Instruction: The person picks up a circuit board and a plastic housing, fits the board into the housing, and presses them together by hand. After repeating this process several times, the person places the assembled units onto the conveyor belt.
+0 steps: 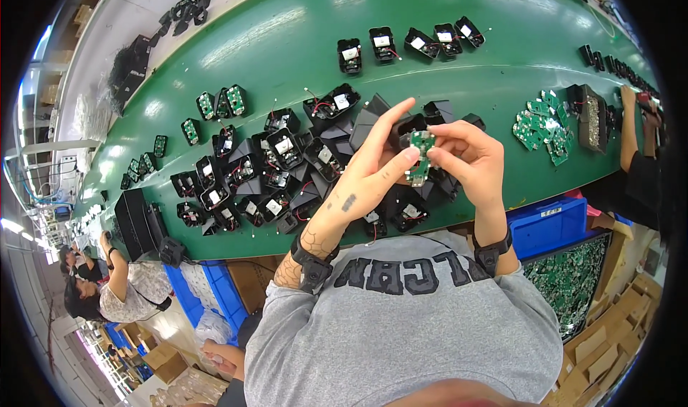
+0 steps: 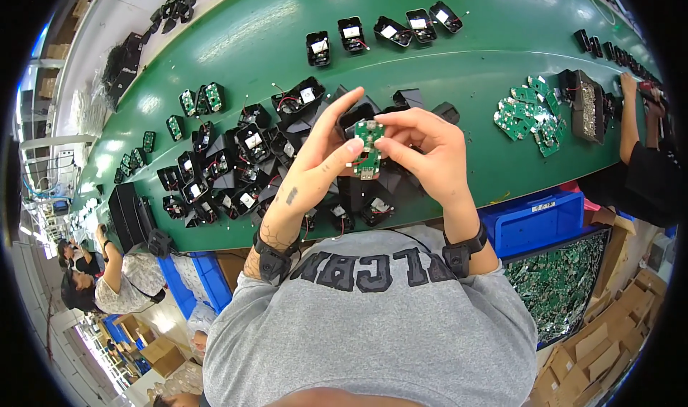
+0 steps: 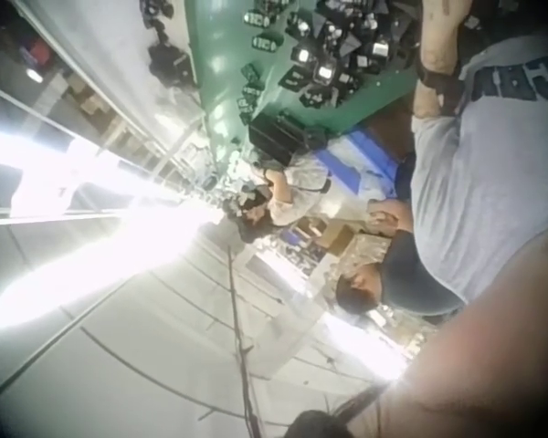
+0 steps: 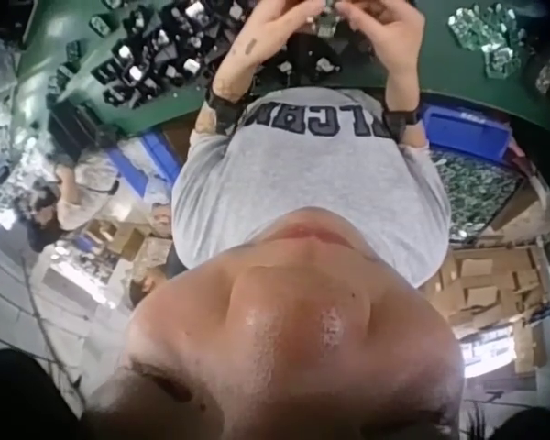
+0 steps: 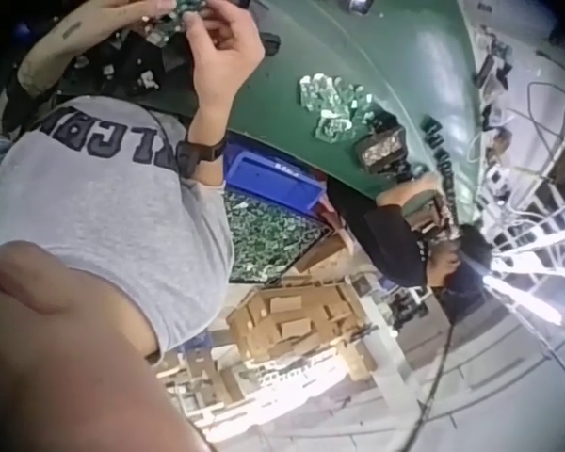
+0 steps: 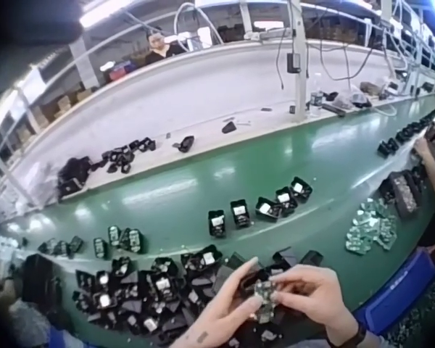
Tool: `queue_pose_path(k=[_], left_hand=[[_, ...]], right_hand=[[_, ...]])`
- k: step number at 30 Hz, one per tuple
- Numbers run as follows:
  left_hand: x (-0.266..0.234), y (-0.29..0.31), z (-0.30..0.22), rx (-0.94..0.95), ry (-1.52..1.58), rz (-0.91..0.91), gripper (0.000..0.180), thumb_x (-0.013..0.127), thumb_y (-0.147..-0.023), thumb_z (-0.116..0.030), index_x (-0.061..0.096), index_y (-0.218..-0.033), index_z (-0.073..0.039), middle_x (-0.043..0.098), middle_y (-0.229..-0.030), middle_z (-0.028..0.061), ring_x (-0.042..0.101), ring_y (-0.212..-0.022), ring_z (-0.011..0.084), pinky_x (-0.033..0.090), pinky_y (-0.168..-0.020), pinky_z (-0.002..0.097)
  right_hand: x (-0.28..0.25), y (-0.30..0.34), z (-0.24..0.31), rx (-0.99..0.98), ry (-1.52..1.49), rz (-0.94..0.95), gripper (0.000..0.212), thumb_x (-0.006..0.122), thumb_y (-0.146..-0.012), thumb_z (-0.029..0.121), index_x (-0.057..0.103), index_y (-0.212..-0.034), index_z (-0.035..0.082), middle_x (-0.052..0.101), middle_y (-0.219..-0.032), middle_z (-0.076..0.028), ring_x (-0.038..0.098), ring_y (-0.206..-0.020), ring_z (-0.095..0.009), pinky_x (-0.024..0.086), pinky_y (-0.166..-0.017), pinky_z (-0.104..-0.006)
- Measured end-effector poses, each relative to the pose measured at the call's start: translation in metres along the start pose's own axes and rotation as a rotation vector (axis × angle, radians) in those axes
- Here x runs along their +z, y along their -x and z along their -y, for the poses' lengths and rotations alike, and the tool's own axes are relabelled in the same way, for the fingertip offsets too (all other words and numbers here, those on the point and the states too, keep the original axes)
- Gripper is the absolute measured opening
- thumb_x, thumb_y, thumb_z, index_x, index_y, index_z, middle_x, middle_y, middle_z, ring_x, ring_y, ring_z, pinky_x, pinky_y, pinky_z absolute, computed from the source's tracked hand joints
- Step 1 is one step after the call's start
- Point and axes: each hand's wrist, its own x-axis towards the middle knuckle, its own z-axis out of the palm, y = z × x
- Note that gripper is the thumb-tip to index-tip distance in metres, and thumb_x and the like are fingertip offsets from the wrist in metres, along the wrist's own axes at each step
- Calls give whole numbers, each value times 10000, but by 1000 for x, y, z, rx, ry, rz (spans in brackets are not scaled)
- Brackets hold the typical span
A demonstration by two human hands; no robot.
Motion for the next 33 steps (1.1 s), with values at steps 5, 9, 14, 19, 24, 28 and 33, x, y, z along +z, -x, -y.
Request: queue_pose_path(k=[5, 9, 14, 19, 24, 28, 33], left_hand=[[0, -7, 5, -20, 43, 85, 515, 543, -936, -115, 335, -1407, -110, 528, -1115, 74, 576, -956, 147, 557, -772, 311], [5, -8, 12, -50, 156, 6, 488, 535, -897, -54, 384, -1358, -104, 551, -1115, 63, 610, -908, 152, 600, -664, 307], [6, -7, 11, -33, 61, -31, 477, 538, -915, -53, 374, -1356, -134, 561, -1055, 65, 625, -807, 131, 557, -591, 241], [3, -7, 9, -24, 80, -19, 478, 535, -927, -67, 351, -1365, -125, 579, -986, 84, 641, -661, 134, 516, -506, 219], [13, -5, 8, -3, 187, -73, 505, 523, -912, -73, 333, -1379, -83, 606, -972, 137, 659, -675, 208, 558, -531, 271], [14, -3, 9, 33, 220, -97, 488, 503, -915, -59, 340, -1374, -78, 603, -996, 140, 663, -680, 217, 578, -572, 284], [14, -8, 27, 391, -143, -288, 512, 564, -860, 14, 419, -1344, -70, 617, -1023, 107, 680, -771, 173, 575, -643, 268]], right_hand=[[2, -2, 7, -42, 185, -41, 325, 675, -753, -93, 668, -1069, -19, 614, -940, -75, 599, -804, -118, 485, -665, -222], [-1, -4, 8, -428, 605, -74, 344, 715, -693, -35, 684, -1031, 21, 629, -967, -86, 603, -890, -211, 489, -751, -290], [5, -4, 14, -696, 708, 42, 320, 787, -619, 82, 688, -923, 62, 668, -957, -70, 587, -940, -285, 468, -823, -395], [7, -4, -3, -705, 640, -35, 214, 755, -670, 35, 678, -869, 45, 665, -853, -65, 578, -915, -276, 472, -777, -362], [12, 0, -14, -476, 397, -171, 88, 670, -770, -1, 653, -855, 15, 638, -842, -80, 556, -945, -284, 436, -831, -373], [12, 0, -6, -629, 668, -188, 67, 654, -805, 36, 652, -870, 19, 614, -873, -80, 532, -1002, -278, 418, -866, -387], [8, 4, 7, -424, 573, -94, 74, 645, -837, 79, 653, -862, 9, 550, -865, -56, 511, -893, -195, 404, -790, -314]])
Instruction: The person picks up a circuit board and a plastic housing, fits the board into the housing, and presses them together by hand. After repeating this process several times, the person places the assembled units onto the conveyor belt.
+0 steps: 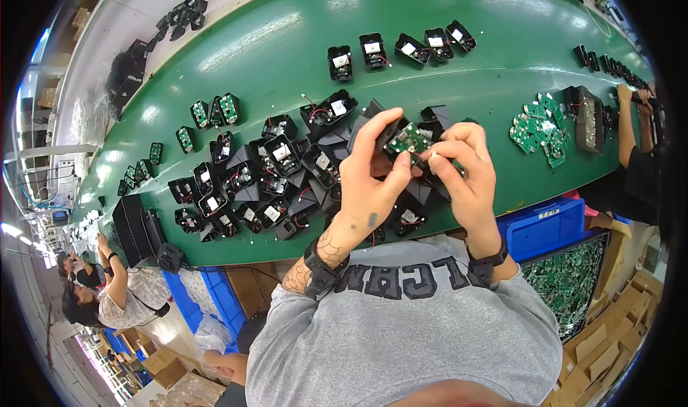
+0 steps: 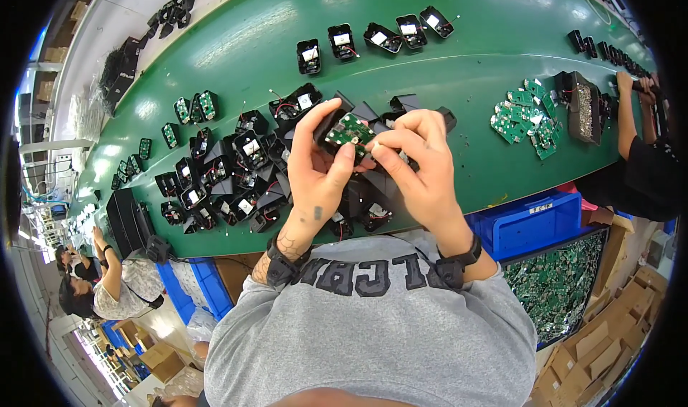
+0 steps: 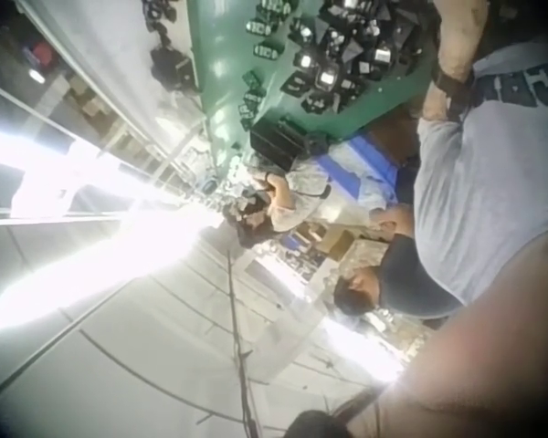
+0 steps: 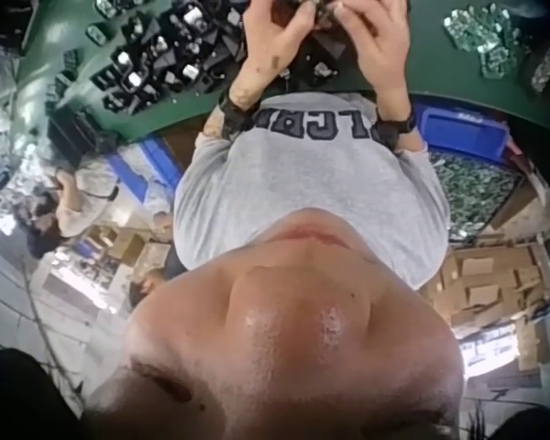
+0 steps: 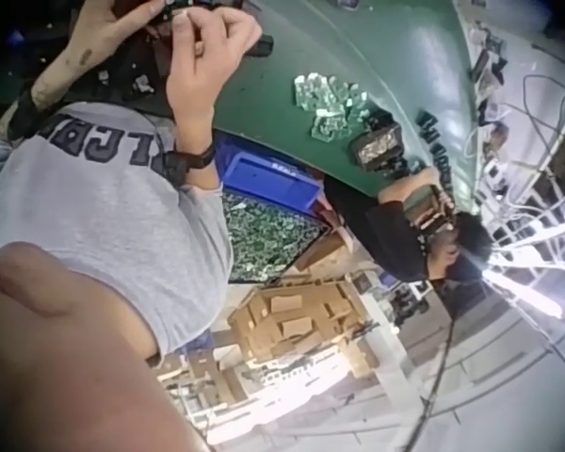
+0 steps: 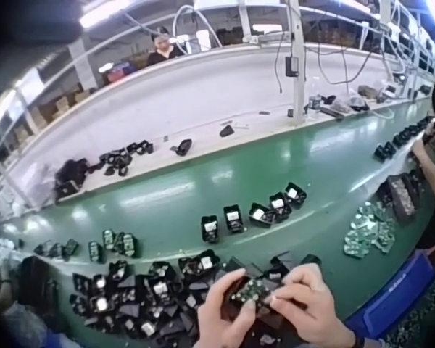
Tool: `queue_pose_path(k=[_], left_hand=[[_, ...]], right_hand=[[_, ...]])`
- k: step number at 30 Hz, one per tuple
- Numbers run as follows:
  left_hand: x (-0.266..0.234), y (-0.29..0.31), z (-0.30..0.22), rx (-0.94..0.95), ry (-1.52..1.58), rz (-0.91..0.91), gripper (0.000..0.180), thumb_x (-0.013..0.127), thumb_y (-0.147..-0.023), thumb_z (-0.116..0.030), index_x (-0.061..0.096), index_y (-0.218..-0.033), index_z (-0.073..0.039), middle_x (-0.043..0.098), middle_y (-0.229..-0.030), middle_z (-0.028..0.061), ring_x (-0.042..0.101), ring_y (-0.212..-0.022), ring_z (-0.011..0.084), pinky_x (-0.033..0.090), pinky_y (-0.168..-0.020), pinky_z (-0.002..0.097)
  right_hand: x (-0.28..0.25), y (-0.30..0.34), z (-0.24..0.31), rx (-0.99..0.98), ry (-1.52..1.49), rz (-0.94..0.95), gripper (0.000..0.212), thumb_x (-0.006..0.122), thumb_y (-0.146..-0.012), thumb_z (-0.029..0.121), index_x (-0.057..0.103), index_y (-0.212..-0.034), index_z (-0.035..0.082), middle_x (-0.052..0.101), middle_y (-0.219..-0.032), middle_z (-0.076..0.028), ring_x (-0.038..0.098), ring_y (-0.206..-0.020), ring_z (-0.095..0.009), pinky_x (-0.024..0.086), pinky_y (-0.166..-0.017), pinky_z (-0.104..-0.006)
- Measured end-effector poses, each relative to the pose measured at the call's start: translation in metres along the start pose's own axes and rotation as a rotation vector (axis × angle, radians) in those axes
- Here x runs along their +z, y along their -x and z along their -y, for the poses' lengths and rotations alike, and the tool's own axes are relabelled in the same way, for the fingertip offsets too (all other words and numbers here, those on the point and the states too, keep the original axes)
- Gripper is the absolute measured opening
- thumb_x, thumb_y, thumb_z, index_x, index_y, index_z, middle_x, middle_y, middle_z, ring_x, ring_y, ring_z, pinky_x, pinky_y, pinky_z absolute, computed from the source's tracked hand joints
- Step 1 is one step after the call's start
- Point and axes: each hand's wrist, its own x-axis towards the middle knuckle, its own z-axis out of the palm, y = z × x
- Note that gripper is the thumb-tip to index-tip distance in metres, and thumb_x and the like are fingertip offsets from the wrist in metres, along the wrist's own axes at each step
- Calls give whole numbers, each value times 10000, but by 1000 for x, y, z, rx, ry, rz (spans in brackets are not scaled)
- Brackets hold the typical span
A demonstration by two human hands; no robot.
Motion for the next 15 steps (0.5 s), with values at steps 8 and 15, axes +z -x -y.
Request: queue_pose_path(k=[8, 15], left_hand=[[-5, 0, -6, 238, -456, 114, 510, 610, -798, 32, 496, -1290, -34, 627, -1066, 94, 637, -880, 123, 542, -688, 239], [-12, 0, -16, 273, -653, 212, 556, 647, -723, 27, 537, -1256, -87, 651, -1131, 84, 668, -854, 218, 535, -661, 277]], right_hand=[[-9, -3, 1, 475, -447, 257, 125, 666, -824, 94, 644, -808, -29, 494, -866, -37, 465, -799, -131, 353, -706, -246], [-7, -1, -6, 471, -504, 261, 157, 712, -797, 136, 667, -801, -14, 474, -819, -19, 463, -815, -125, 363, -720, -256]])
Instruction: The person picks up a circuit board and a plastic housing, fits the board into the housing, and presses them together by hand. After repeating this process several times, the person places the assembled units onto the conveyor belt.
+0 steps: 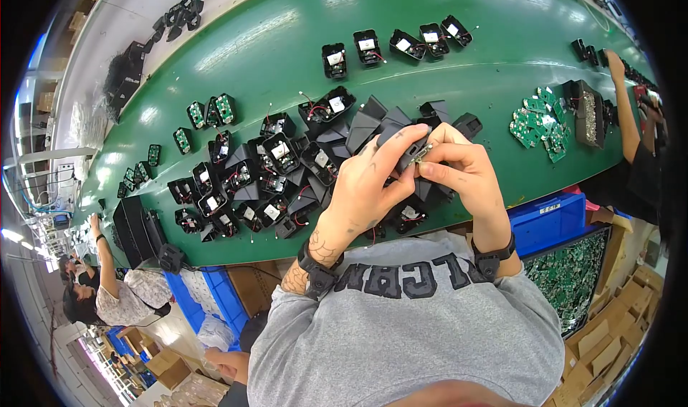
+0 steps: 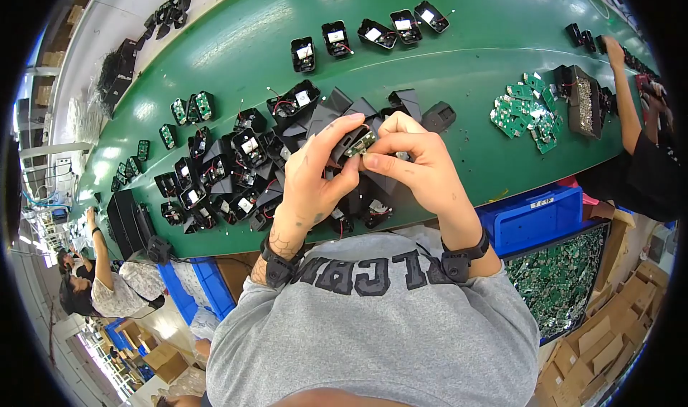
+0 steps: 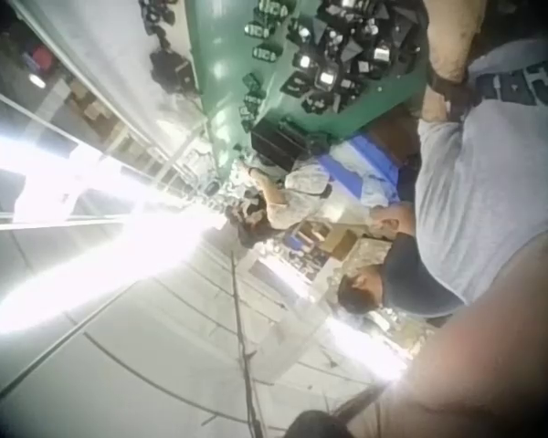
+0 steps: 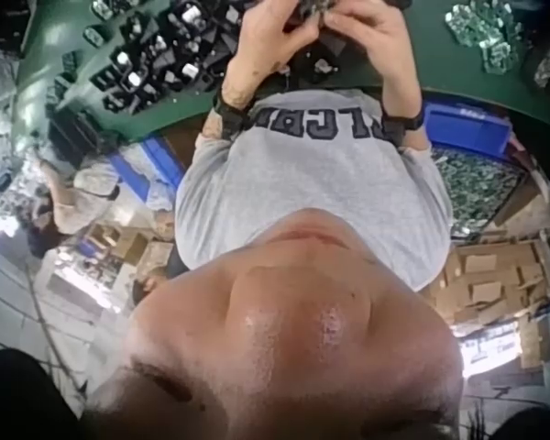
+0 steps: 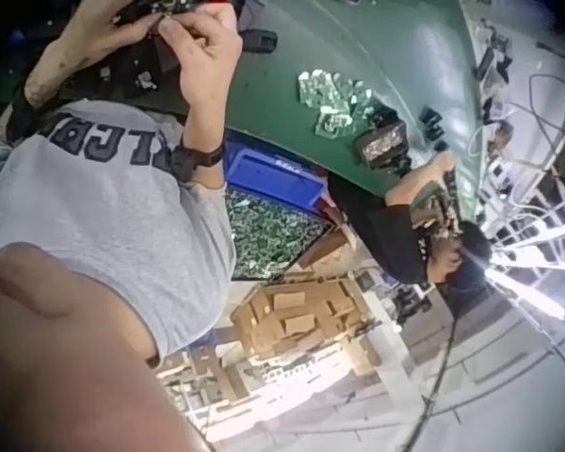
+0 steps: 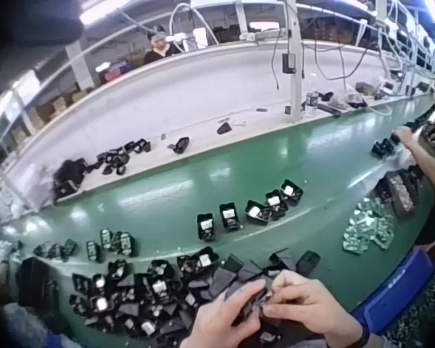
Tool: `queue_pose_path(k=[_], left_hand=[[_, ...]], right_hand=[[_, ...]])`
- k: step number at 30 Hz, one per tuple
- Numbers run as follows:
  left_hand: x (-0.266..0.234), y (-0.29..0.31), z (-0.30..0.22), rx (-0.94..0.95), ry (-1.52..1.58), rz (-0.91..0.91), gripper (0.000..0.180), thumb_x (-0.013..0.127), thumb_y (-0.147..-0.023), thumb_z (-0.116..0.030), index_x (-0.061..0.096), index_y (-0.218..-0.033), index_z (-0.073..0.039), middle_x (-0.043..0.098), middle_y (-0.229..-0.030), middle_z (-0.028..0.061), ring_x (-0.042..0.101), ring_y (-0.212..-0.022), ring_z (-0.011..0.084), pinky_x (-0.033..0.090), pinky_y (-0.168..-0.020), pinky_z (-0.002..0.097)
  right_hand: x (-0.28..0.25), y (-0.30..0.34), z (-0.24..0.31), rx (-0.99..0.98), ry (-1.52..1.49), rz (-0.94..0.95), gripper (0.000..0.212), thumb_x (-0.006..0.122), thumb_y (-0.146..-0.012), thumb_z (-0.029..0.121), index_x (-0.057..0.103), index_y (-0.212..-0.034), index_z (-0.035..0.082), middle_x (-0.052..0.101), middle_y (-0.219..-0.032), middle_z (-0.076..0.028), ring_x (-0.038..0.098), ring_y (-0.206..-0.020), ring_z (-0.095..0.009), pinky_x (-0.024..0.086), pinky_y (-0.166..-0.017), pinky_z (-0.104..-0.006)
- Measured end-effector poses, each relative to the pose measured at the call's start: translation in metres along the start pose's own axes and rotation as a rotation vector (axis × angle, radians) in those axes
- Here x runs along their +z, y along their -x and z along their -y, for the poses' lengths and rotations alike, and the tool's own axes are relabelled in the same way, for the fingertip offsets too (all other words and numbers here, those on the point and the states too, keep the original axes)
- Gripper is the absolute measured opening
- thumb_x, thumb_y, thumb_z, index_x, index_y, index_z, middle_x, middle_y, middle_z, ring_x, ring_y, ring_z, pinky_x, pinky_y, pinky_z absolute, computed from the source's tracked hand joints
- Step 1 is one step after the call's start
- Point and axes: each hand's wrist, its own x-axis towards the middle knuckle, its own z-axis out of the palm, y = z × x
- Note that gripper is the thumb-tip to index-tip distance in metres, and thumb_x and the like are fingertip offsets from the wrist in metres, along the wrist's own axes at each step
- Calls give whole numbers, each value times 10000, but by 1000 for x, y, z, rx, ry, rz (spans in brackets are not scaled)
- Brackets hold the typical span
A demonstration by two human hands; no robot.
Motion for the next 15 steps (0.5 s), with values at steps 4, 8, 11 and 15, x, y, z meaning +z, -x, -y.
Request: queue_pose_path(k=[4, 8, 11, 15], left_hand=[[-2, 0, 8, 154, -145, 39, 568, 664, -707, 7, 543, -1249, -115, 654, -1115, 76, 660, -838, 285, 544, -706, 352], [-5, 2, 8, 93, -167, 124, 575, 678, -693, -12, 549, -1241, -132, 655, -1104, 61, 649, -818, 323, 530, -775, 444], [-3, 4, 10, 110, -197, 111, 570, 675, -694, -11, 555, -1238, -131, 655, -1099, 64, 648, -808, 303, 541, -745, 413], [0, 3, 7, 54, -139, 99, 569, 656, -712, 0, 551, -1256, -131, 654, -1064, 74, 645, -770, 235, 551, -652, 316]], right_hand=[[-2, -1, -3, 67, -128, 61, 143, 704, -792, 109, 662, -769, -25, 486, -828, -14, 465, -810, -126, 359, -712, -256], [-2, 3, -2, 66, -31, 28, 88, 711, -772, 33, 655, -800, -29, 518, -843, -18, 514, -810, -113, 422, -708, -247], [7, 3, -4, 64, -262, -139, 161, 724, -732, -47, 639, -866, -20, 551, -874, -24, 572, -827, -114, 495, -744, -244], [10, 3, -9, 92, -330, -174, 219, 714, -718, -98, 625, -901, -16, 597, -936, -46, 613, -867, -128, 524, -768, -256]])
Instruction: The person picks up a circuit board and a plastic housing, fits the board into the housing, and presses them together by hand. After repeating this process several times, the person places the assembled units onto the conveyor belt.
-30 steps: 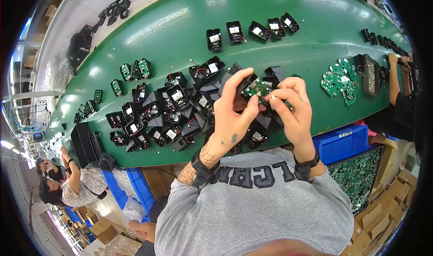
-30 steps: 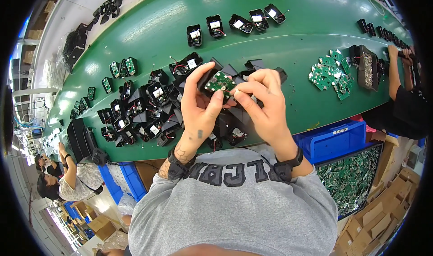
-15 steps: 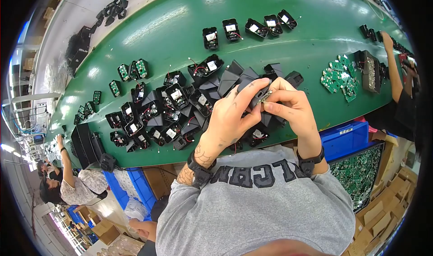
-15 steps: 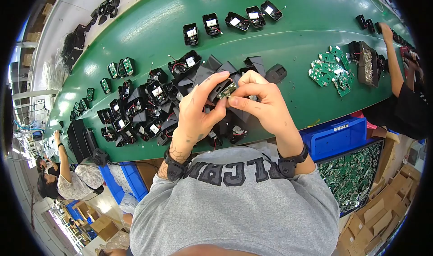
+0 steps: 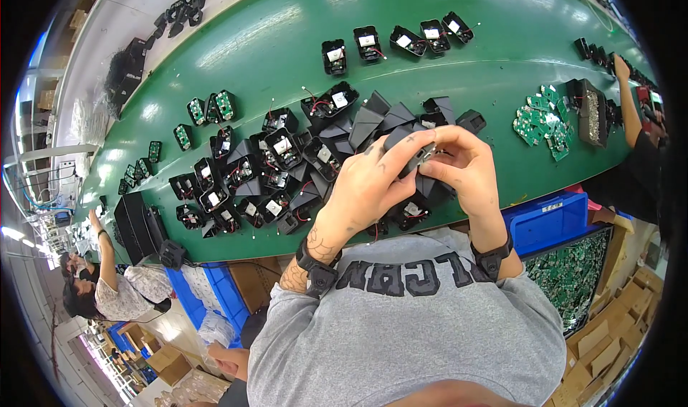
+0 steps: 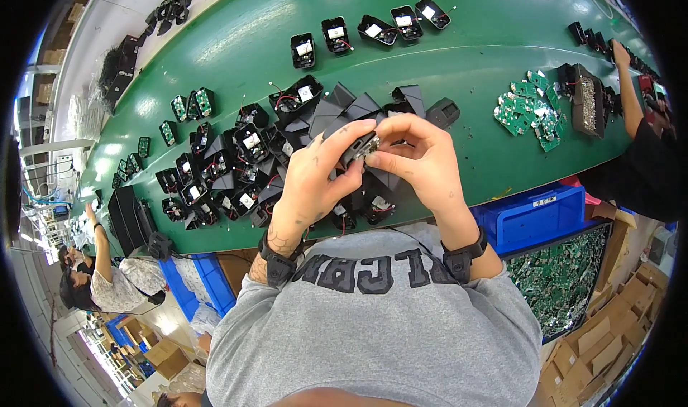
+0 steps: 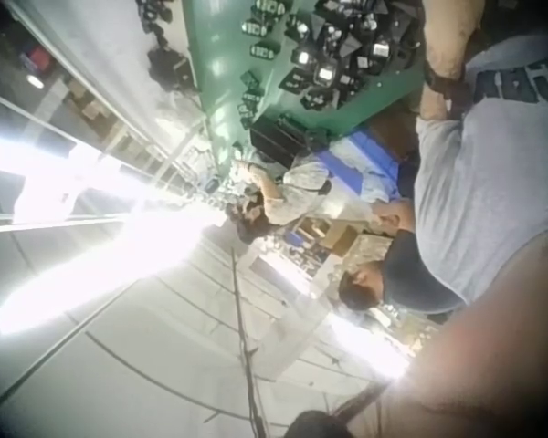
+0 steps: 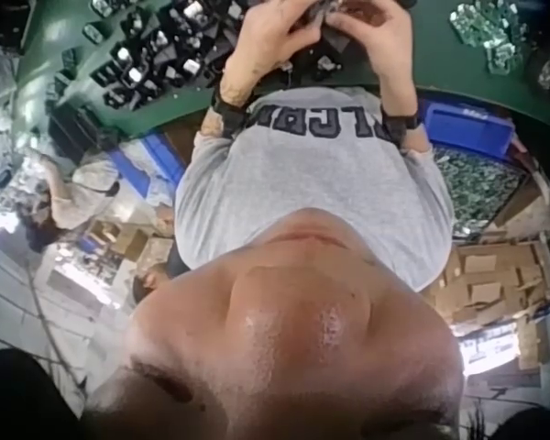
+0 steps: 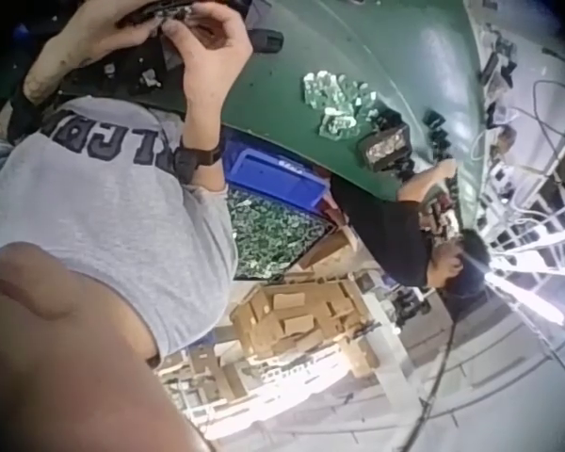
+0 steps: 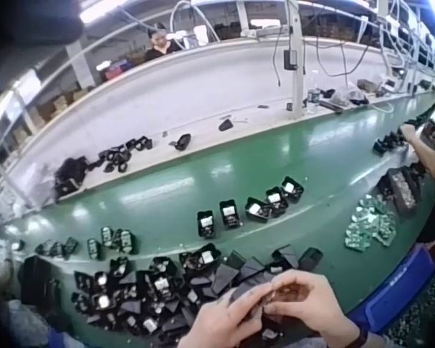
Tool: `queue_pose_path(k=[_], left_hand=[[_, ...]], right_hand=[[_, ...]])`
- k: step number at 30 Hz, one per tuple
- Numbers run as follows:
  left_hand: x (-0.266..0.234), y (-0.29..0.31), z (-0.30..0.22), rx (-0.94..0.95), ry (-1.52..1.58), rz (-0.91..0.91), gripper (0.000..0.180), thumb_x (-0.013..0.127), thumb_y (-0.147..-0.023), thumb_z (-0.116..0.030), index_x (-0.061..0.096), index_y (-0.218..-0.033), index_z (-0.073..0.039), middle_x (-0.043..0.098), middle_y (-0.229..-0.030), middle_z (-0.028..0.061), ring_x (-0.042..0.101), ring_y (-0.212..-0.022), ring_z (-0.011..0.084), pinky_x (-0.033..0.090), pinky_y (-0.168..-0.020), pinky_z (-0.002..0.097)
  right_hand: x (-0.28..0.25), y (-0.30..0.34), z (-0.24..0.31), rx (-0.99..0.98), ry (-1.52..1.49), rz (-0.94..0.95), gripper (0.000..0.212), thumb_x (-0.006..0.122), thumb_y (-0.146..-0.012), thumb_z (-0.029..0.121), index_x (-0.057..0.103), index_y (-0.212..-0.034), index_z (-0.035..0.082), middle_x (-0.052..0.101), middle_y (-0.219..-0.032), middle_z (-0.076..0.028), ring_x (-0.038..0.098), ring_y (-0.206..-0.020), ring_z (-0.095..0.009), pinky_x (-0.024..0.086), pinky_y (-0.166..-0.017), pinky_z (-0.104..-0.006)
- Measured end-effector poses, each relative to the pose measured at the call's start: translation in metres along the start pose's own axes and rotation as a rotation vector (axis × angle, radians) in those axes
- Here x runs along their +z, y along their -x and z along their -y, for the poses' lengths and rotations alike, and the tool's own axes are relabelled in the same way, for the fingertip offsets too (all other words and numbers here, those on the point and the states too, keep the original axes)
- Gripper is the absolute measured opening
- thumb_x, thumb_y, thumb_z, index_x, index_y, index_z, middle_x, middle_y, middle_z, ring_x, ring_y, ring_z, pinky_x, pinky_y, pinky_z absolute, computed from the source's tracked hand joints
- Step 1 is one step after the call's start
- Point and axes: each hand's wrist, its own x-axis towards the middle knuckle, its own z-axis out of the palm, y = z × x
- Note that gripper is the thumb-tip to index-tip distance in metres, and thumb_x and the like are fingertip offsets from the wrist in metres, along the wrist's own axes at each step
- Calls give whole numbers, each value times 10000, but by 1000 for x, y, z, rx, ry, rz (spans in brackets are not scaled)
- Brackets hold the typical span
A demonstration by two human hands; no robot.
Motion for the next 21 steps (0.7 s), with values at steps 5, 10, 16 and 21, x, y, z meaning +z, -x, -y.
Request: queue_pose_path(k=[5, 10, 16, 21], left_hand=[[5, -3, -1, -225, 370, 45, 570, 609, -801, 7, 461, -1336, -120, 639, -1013, 90, 644, -705, 169, 542, -622, 287], [-4, -6, -3, -586, 950, 137, 619, 564, -870, -1, 327, -1427, -132, 603, -1000, 74, 624, -676, 125, 531, -635, 260], [-16, -18, 0, -528, 827, 335, 568, 615, -854, -15, 387, -1365, -113, 553, -1142, 56, 585, -894, 98, 552, -678, 240], [-6, -19, -1, -427, 618, 185, 515, 519, -822, 10, 434, -1314, -118, 619, -998, 101, 622, -692, 142, 513, -639, 303]], right_hand=[[-10, -3, -6, -67, 79, 17, 199, 723, -722, -84, 639, -891, -23, 609, -924, -49, 616, -818, -125, 518, -741, -251], [-14, -4, 9, 105, 213, -27, 92, 688, -787, -23, 629, -859, -20, 634, -830, -47, 586, -748, -98, 481, -676, -233], [-28, -7, -3, 98, -69, 57, 109, 699, -831, 88, 653, -873, -2, 643, -790, -30, 601, -708, -96, 479, -639, -224], [-25, -5, 2, 164, -71, 89, 121, 697, -830, 95, 641, -869, -5, 646, -792, -39, 611, -690, -100, 496, -634, -225]])
